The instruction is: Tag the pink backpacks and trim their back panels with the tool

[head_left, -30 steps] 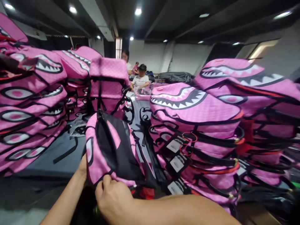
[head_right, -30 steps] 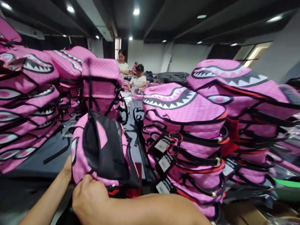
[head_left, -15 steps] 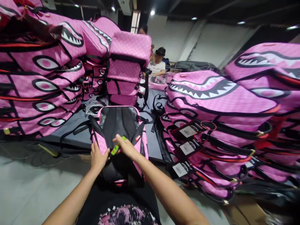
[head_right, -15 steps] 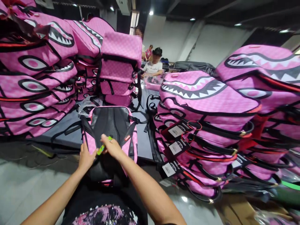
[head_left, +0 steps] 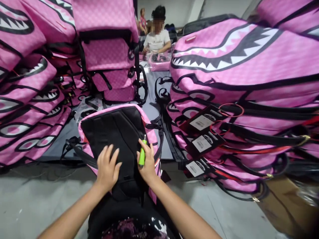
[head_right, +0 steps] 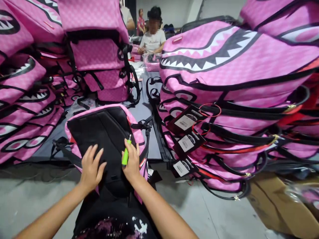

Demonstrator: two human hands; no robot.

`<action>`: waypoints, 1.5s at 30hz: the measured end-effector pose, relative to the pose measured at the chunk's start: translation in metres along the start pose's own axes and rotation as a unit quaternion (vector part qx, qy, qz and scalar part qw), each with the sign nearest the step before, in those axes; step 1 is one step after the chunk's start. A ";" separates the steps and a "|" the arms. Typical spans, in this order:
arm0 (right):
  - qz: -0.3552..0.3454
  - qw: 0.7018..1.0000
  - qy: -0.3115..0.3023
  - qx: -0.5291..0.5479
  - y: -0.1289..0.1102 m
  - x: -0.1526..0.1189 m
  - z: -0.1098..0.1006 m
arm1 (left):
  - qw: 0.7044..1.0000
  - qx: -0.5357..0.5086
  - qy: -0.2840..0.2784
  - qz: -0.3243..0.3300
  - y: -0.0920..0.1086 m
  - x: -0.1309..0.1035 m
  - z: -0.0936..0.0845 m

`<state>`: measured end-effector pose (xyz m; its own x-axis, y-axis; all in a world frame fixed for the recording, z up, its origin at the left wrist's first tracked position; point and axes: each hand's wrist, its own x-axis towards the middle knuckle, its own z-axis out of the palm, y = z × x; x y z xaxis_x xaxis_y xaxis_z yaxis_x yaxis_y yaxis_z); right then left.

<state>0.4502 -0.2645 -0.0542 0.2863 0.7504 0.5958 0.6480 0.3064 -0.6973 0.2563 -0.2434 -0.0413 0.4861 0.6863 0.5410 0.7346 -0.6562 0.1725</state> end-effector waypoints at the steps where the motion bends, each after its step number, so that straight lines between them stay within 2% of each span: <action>1: -0.009 1.000 0.009 -0.008 0.005 -0.002 0.000 | 0.997 -0.010 -0.028 0.074 0.004 0.035 0.001; 3: 0.006 0.999 0.040 -0.011 0.016 -0.001 -0.005 | 0.978 0.000 -0.076 0.192 0.012 0.106 0.013; 5: 0.056 0.996 0.066 0.014 0.027 0.009 -0.013 | 0.968 0.032 -0.116 0.222 0.016 0.167 0.032; 6: 0.091 0.992 0.073 0.044 0.031 0.017 -0.017 | 0.959 0.050 -0.156 0.232 0.016 0.191 0.043; 8: 0.156 0.976 0.080 0.129 0.039 0.038 -0.022 | 0.944 0.074 -0.220 0.236 0.016 0.223 0.063; 11: 0.207 0.943 0.099 0.241 0.048 0.060 -0.023 | 0.927 0.074 -0.270 0.251 0.012 0.235 0.082; 13: 0.223 0.932 0.095 0.268 0.051 0.062 -0.020 | 0.917 0.058 -0.286 0.271 0.001 0.236 0.084; 15: 0.235 0.929 0.080 0.275 0.054 0.053 -0.017 | 0.923 0.050 -0.270 0.270 -0.018 0.241 0.077; 19: 0.242 0.926 0.064 0.283 0.057 0.038 -0.015 | 0.960 0.077 -0.182 0.199 -0.063 0.265 0.059; 20: 0.249 0.924 0.065 0.282 0.056 0.040 -0.015 | 0.962 0.078 -0.172 0.199 -0.068 0.268 0.057; 22: 0.273 0.921 0.070 0.270 0.055 0.049 -0.016 | 0.953 0.073 -0.174 0.237 -0.066 0.263 0.054; 25: 0.296 0.926 0.066 0.225 0.052 0.071 -0.016 | 0.932 0.071 -0.196 0.295 -0.043 0.239 0.057; 28: 0.282 0.948 0.045 0.142 0.053 0.084 -0.013 | 0.929 0.080 -0.217 0.288 -0.021 0.217 0.062; 30: 0.266 0.959 0.033 0.089 0.055 0.085 -0.010 | 0.933 0.075 -0.214 0.280 -0.016 0.209 0.064; 32: 0.252 0.965 0.030 0.062 0.057 0.082 -0.008 | 0.937 0.053 -0.198 0.284 -0.016 0.204 0.065; 38: 0.224 0.974 0.027 0.016 0.058 0.079 -0.004 | 0.950 -0.011 -0.098 0.296 -0.025 0.183 0.073; 45: 0.201 0.978 -0.009 -0.055 0.058 0.082 -0.003 | 0.951 -0.036 -0.089 0.293 -0.028 0.179 0.083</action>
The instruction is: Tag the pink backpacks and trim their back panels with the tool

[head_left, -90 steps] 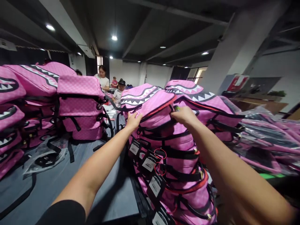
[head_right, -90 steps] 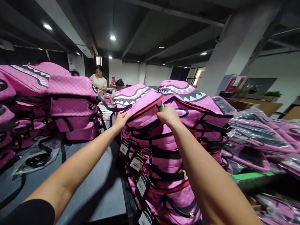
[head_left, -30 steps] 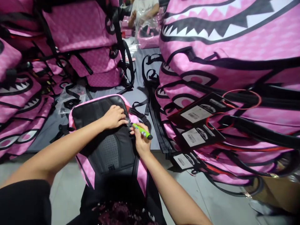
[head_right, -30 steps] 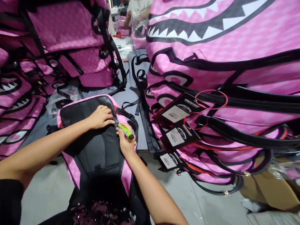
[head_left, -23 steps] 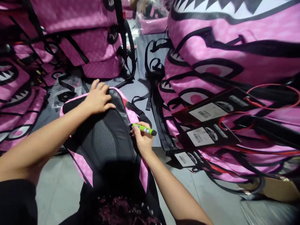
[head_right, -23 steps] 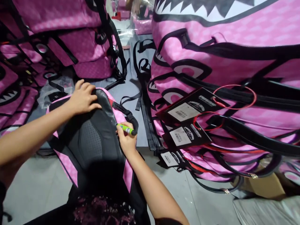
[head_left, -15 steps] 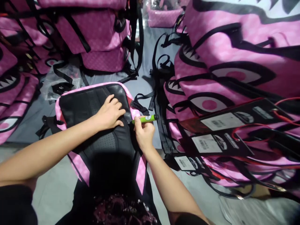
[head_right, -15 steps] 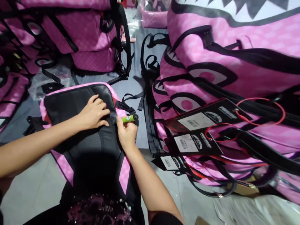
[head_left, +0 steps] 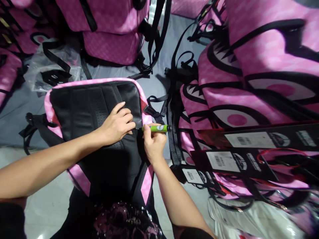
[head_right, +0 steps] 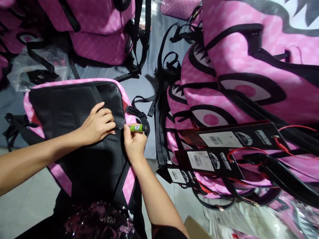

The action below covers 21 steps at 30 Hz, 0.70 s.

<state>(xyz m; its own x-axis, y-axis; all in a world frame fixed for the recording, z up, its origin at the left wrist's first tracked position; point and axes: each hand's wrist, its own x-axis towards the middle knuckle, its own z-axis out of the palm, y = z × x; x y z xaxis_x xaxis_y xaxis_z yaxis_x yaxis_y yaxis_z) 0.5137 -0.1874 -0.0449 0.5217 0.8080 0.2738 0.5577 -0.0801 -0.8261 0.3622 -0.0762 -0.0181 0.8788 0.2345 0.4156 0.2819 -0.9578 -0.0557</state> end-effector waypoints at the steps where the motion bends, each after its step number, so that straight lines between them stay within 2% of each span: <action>1: 0.001 1.000 -0.001 -0.002 0.000 0.000 0.000 | 1.000 -0.001 0.001 -0.001 0.000 0.000 0.001; 9: -0.002 1.000 -0.020 -0.005 -0.004 0.004 -0.002 | 1.000 0.011 0.008 0.002 0.001 0.000 0.002; 12: 0.012 0.999 -0.033 -0.022 -0.003 0.007 -0.004 | 1.000 0.013 0.012 -0.001 0.001 0.000 0.002; 21: 0.058 0.997 -0.057 0.013 -0.005 0.010 -0.003 | 1.000 0.017 0.009 0.005 -0.001 0.001 0.004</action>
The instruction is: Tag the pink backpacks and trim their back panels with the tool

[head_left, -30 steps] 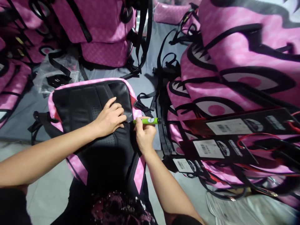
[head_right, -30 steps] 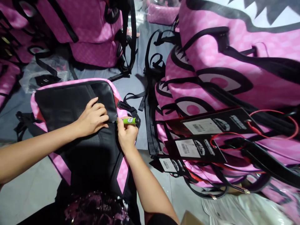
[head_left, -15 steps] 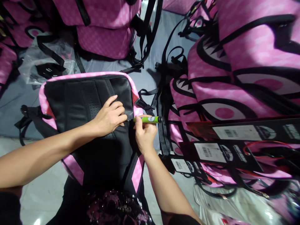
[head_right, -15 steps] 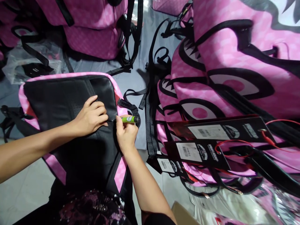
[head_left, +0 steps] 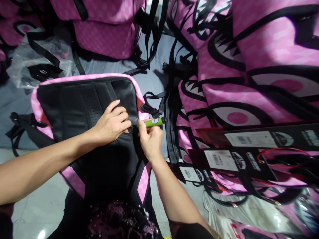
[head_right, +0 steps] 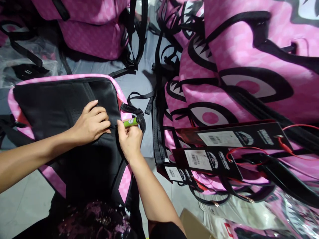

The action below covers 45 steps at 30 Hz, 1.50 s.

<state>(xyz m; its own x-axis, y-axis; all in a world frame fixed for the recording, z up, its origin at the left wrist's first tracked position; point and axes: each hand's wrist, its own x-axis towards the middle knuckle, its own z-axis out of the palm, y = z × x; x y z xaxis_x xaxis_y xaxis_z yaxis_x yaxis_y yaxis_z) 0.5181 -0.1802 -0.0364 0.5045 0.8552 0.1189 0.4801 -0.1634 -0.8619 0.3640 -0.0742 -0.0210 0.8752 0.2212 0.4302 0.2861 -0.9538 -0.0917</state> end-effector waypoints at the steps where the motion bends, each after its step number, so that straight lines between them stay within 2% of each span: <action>1: 0.005 1.000 -0.004 -0.001 0.000 0.001 0.000 | 1.000 0.002 0.004 0.001 0.000 0.000 0.000; 13: 0.021 0.999 -0.009 0.033 0.000 0.004 -0.002 | 1.000 0.001 -0.015 0.000 0.001 0.002 -0.001; 18: 0.023 0.999 -0.010 0.021 0.001 0.003 -0.003 | 0.999 0.008 -0.034 -0.005 0.000 0.004 -0.008; 21: 0.017 1.000 -0.010 0.022 0.002 0.002 -0.003 | 0.995 0.017 -0.098 0.019 -0.004 0.016 -0.015; 25: -0.015 0.997 -0.020 0.077 -0.001 -0.001 -0.004 | 0.966 0.037 -0.252 0.048 -0.008 0.038 -0.028; 27: -0.034 0.995 -0.026 0.089 -0.007 -0.005 -0.010 | 0.956 0.043 -0.288 0.037 -0.007 0.045 -0.042; 29: -0.022 0.993 -0.027 0.114 -0.021 -0.012 -0.022 | 0.957 0.048 -0.286 0.017 0.000 0.047 -0.068; 31: -0.017 0.982 -0.030 0.188 -0.041 -0.022 -0.043 | 0.965 0.052 -0.258 -0.007 0.014 0.043 -0.104; 34: -0.076 0.953 -0.053 0.290 -0.077 -0.038 -0.081 | 0.976 0.034 -0.210 -0.045 0.044 0.033 -0.163; 36: -0.136 0.938 -0.065 0.311 -0.094 -0.046 -0.102 | 0.980 0.005 -0.185 -0.076 0.066 0.024 -0.190; 37: -0.162 0.932 -0.072 0.315 -0.099 -0.049 -0.108 | 0.980 -0.011 -0.177 -0.095 0.075 0.018 -0.194; 39: -0.201 0.927 -0.099 0.301 -0.095 -0.052 -0.110 | 0.975 -0.030 -0.173 -0.139 0.089 0.006 -0.184; 41: -0.229 0.934 -0.135 0.239 -0.079 -0.052 -0.098 | 0.967 -0.019 -0.182 -0.177 0.092 -0.006 -0.155; 43: -0.250 0.944 -0.148 0.155 -0.056 -0.048 -0.077 | 0.964 0.005 -0.195 -0.183 0.085 -0.014 -0.122; 45: -0.280 0.947 -0.121 0.103 -0.037 -0.043 -0.056 | 0.965 0.007 -0.201 -0.170 0.073 -0.020 -0.103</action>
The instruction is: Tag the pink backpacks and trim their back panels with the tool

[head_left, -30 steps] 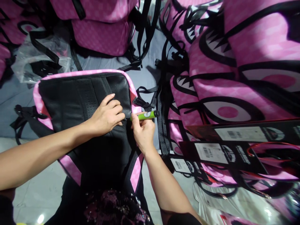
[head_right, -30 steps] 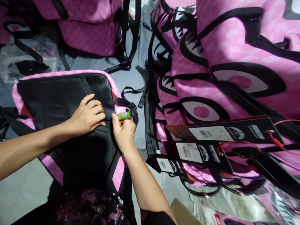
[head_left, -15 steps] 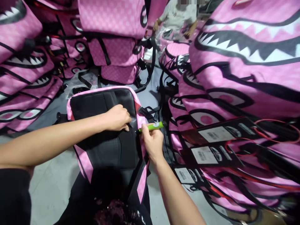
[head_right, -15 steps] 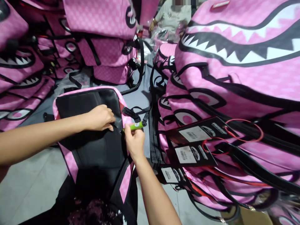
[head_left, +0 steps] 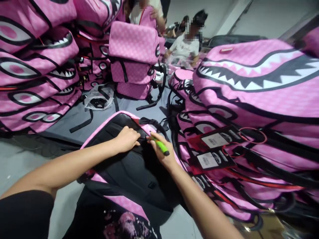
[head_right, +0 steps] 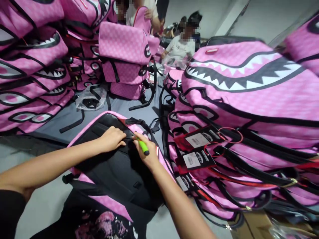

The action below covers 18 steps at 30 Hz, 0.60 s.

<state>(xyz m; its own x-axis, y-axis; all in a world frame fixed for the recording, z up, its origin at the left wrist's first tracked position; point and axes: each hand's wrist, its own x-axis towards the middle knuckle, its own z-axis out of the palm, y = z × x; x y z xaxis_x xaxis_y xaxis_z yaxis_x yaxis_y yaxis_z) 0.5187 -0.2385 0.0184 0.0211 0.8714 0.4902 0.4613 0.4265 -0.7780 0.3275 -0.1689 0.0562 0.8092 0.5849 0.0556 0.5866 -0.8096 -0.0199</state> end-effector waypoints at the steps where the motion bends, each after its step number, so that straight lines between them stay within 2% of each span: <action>1: -0.023 0.999 0.008 -0.022 0.008 -0.001 0.008 | 1.000 -0.002 0.001 0.008 -0.007 0.000 0.003; 2: -0.052 0.998 0.014 -0.039 0.014 -0.001 0.015 | 1.000 -0.002 0.013 0.014 -0.015 -0.001 0.001; 4: -0.106 0.992 0.005 -0.064 0.019 0.001 0.028 | 0.997 0.015 0.080 0.003 -0.030 -0.006 -0.010; 6: -0.131 0.988 -0.012 -0.079 0.019 0.003 0.041 | 0.987 0.034 0.155 -0.025 -0.046 -0.005 -0.023; 7: -0.133 0.988 -0.012 -0.083 0.018 0.004 0.047 | 0.985 0.039 0.164 -0.029 -0.052 -0.001 -0.027; 9: -0.129 0.988 0.003 -0.086 0.014 0.001 0.056 | 0.993 0.041 0.108 -0.024 -0.062 0.014 -0.028; 11: -0.128 0.989 0.017 -0.077 0.010 -0.008 0.061 | 0.998 0.047 0.020 -0.030 -0.066 0.032 -0.021; 13: -0.130 0.989 0.009 -0.065 0.006 -0.019 0.061 | 0.996 0.061 -0.029 -0.053 -0.067 0.046 -0.012; 15: -0.126 0.990 -0.015 -0.061 0.004 -0.027 0.056 | 0.997 0.068 -0.025 -0.037 -0.065 0.051 -0.005; 18: -0.091 0.993 -0.042 -0.057 0.007 -0.026 0.049 | 0.996 0.076 0.018 0.030 -0.063 0.045 0.000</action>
<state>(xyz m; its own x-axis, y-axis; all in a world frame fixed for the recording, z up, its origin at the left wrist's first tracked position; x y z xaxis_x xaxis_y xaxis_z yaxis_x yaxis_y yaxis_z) 0.4782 -0.2466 -0.0195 -0.1439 0.8017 0.5801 0.5480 0.5527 -0.6279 0.3269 -0.0916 0.0595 0.8424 0.5322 0.0847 0.5383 -0.8242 -0.1759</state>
